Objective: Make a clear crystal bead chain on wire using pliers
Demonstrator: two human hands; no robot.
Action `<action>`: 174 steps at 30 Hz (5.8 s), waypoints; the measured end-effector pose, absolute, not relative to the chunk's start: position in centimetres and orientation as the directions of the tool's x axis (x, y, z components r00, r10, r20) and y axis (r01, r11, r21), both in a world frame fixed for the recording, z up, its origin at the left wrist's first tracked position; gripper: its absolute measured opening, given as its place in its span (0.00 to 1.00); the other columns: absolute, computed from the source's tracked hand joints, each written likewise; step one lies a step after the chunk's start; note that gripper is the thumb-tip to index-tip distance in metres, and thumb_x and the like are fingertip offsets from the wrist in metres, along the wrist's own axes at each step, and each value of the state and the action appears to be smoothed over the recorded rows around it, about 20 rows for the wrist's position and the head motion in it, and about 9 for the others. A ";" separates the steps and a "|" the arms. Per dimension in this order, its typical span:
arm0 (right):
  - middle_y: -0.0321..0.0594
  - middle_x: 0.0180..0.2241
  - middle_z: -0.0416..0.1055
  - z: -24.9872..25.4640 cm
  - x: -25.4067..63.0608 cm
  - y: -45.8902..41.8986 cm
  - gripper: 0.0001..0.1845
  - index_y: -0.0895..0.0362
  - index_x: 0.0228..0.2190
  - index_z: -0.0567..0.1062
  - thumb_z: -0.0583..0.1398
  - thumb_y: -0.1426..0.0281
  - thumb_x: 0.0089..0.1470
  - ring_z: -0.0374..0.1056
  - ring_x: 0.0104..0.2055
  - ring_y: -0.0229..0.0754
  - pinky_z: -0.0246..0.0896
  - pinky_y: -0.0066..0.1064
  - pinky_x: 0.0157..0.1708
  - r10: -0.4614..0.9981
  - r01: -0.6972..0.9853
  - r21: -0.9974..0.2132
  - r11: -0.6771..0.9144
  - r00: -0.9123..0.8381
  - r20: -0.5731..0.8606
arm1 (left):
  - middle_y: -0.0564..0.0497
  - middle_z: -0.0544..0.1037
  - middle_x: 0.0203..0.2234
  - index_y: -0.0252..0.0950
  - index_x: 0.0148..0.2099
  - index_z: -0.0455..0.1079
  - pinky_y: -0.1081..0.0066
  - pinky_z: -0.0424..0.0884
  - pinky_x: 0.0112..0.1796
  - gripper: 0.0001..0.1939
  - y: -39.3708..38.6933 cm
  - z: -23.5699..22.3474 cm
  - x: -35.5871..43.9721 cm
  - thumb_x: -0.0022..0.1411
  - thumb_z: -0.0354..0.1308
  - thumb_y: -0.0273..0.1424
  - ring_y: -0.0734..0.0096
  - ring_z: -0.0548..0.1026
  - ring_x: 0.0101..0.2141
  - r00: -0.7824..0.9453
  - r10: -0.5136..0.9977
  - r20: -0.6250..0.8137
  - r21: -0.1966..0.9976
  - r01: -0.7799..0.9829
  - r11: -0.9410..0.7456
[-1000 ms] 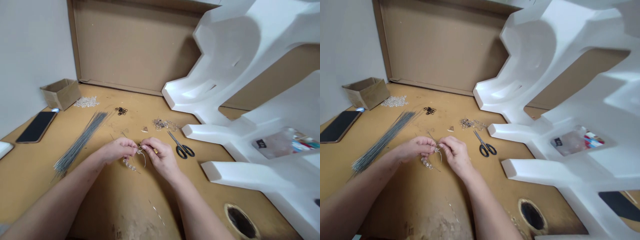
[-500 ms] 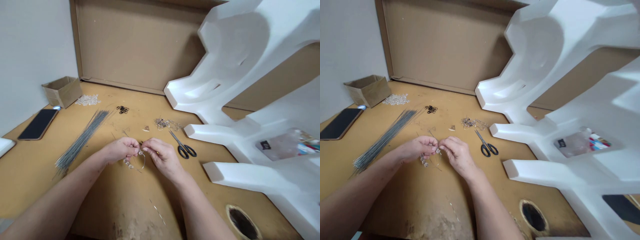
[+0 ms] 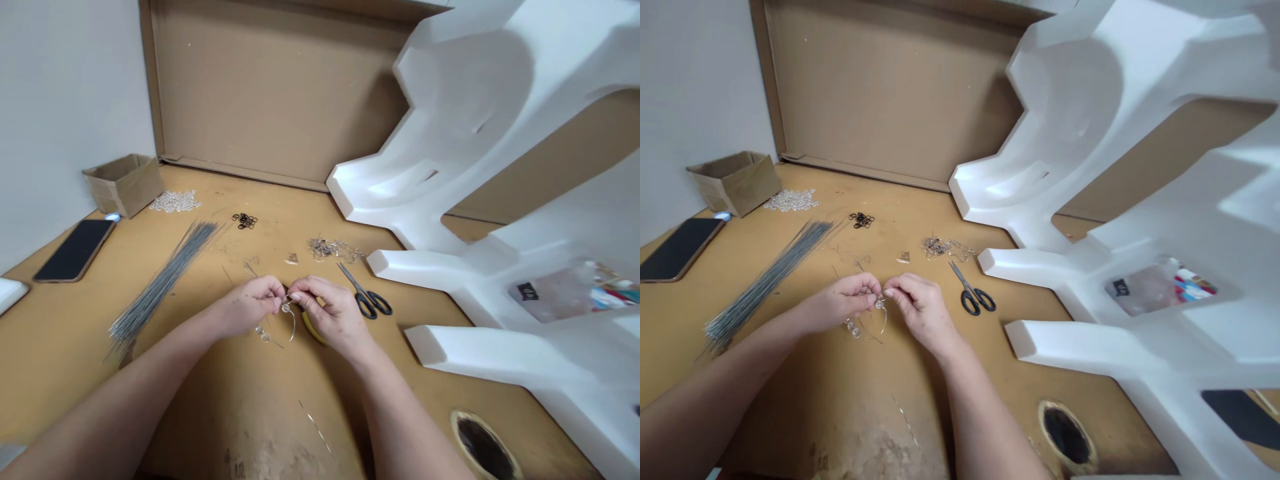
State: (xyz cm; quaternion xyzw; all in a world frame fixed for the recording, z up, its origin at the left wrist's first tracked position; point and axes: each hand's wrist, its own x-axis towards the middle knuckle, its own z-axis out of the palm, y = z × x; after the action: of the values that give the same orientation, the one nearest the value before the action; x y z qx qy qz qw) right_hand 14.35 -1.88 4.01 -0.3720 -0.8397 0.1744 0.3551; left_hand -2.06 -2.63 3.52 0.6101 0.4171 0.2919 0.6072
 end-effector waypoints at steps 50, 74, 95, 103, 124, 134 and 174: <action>0.36 0.19 0.67 5.2 14.2 -2.8 0.10 0.57 0.22 0.69 0.52 0.69 0.52 0.63 0.23 0.34 0.57 0.25 0.23 0.724 0.458 -0.571 0.681 -0.539 0.430 | 0.55 0.61 0.22 0.36 0.34 0.58 0.75 0.57 0.27 0.04 -3.3 4.7 -2.2 0.53 0.44 0.27 0.77 0.60 0.25 0.519 0.855 0.007 0.995 0.079 -0.055; 0.38 0.22 0.68 4.7 14.4 -2.6 0.07 0.57 0.25 0.68 0.51 0.73 0.52 0.62 0.24 0.35 0.57 0.27 0.27 0.672 0.546 -0.393 0.740 -0.580 0.460 | 0.57 0.62 0.21 0.34 0.29 0.61 0.76 0.55 0.27 0.02 -2.4 3.4 -2.4 0.49 0.49 0.27 0.80 0.59 0.24 0.518 0.850 -0.096 0.993 0.103 0.050; 0.40 0.25 0.67 3.9 14.2 -2.3 0.07 0.57 0.27 0.67 0.50 0.73 0.53 0.61 0.28 0.37 0.58 0.28 0.30 0.687 0.529 -0.438 0.727 -0.575 0.445 | 0.56 0.64 0.19 0.33 0.24 0.63 0.75 0.56 0.27 0.05 -1.7 2.5 -2.3 0.46 0.52 0.31 0.78 0.60 0.23 0.474 0.876 -0.094 0.995 0.073 0.068; 0.40 0.24 0.66 3.8 14.2 -2.2 0.07 0.57 0.27 0.67 0.50 0.73 0.53 0.61 0.28 0.37 0.57 0.28 0.29 0.717 0.532 -0.482 0.696 -0.555 0.421 | 0.57 0.62 0.17 0.32 0.24 0.63 0.76 0.53 0.25 0.07 -1.7 1.7 -1.9 0.46 0.54 0.32 0.80 0.58 0.22 0.462 0.876 -0.139 0.990 0.062 0.125; 0.37 0.22 0.66 3.7 14.0 -2.2 0.07 0.57 0.24 0.68 0.52 0.71 0.50 0.62 0.26 0.36 0.57 0.27 0.26 0.853 0.493 -0.705 0.510 -0.398 0.338 | 0.58 0.63 0.12 0.32 0.20 0.64 0.75 0.52 0.23 0.12 -1.7 1.6 -1.2 0.38 0.58 0.36 0.82 0.57 0.17 0.400 0.868 -0.294 0.928 -0.097 0.359; 0.32 0.17 0.61 3.2 13.6 -1.9 0.11 0.58 0.21 0.69 0.57 0.62 0.44 0.54 0.19 0.31 0.51 0.24 0.20 0.968 0.261 -0.952 0.158 -0.231 0.097 | 0.58 0.62 0.12 0.31 0.20 0.64 0.75 0.52 0.22 0.13 -1.6 1.3 -1.2 0.36 0.61 0.35 0.84 0.55 0.16 0.402 0.861 -0.312 0.882 -0.213 0.419; 0.32 0.14 0.61 3.0 12.8 -2.2 0.15 0.58 0.18 0.67 0.57 0.58 0.44 0.53 0.16 0.31 0.49 0.24 0.17 0.976 0.141 -0.988 0.059 -0.216 0.028 | 0.53 0.69 0.16 0.31 0.21 0.67 0.76 0.52 0.22 0.11 -1.6 1.2 -1.1 0.36 0.61 0.34 0.84 0.57 0.17 0.361 0.882 -0.304 0.877 -0.255 0.407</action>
State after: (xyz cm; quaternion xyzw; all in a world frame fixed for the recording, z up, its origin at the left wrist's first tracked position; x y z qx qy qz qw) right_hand 12.84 -2.22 3.02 -0.4679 -0.5971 0.5014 0.4162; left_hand -1.13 -1.61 1.22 0.3816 0.4103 0.3885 0.7315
